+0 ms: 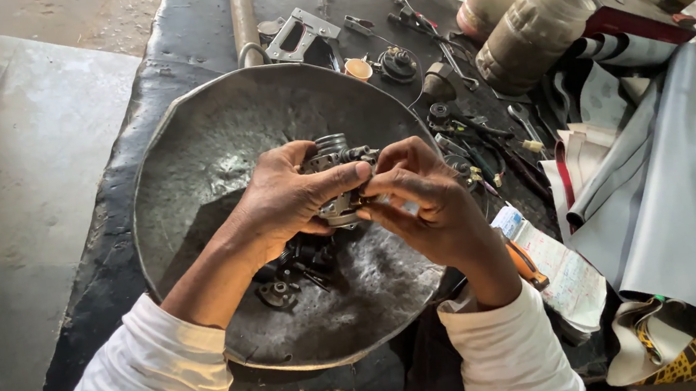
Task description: Disassembling and inspecting parts of a motorcycle carburetor.
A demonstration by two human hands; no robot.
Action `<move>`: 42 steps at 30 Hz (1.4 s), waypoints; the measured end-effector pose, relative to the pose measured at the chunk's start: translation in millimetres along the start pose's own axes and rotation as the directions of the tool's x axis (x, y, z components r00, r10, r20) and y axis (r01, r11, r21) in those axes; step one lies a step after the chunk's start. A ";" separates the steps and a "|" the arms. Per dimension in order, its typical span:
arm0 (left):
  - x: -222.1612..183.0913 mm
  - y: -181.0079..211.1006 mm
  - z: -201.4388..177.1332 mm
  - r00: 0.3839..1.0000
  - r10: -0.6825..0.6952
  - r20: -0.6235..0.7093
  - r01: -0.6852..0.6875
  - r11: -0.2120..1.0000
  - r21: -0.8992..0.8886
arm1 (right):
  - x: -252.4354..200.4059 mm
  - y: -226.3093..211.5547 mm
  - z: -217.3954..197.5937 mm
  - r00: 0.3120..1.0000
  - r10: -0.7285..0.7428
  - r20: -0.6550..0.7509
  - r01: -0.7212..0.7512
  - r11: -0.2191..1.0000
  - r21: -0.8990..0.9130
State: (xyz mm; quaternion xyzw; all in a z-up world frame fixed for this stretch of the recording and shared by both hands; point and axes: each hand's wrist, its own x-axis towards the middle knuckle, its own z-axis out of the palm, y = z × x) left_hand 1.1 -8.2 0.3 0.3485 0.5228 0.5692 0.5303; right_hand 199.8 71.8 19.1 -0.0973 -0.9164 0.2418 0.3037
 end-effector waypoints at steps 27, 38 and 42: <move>-1.7 4.4 -1.8 0.992 -0.107 0.069 0.112 0.992 -0.059 | 0.2 -10.8 -6.6 0.998 0.033 -0.055 -0.028 0.996 0.089; 2.4 -2.4 -5.3 0.999 -0.019 0.030 0.017 0.998 0.065 | -1.7 -0.4 2.5 1.000 -0.016 -0.012 0.016 0.999 0.029; 6.9 -7.3 -9.5 0.998 0.068 -0.014 -0.068 0.997 -0.026 | -0.8 4.8 2.4 0.993 -0.021 -0.114 0.021 1.000 -0.002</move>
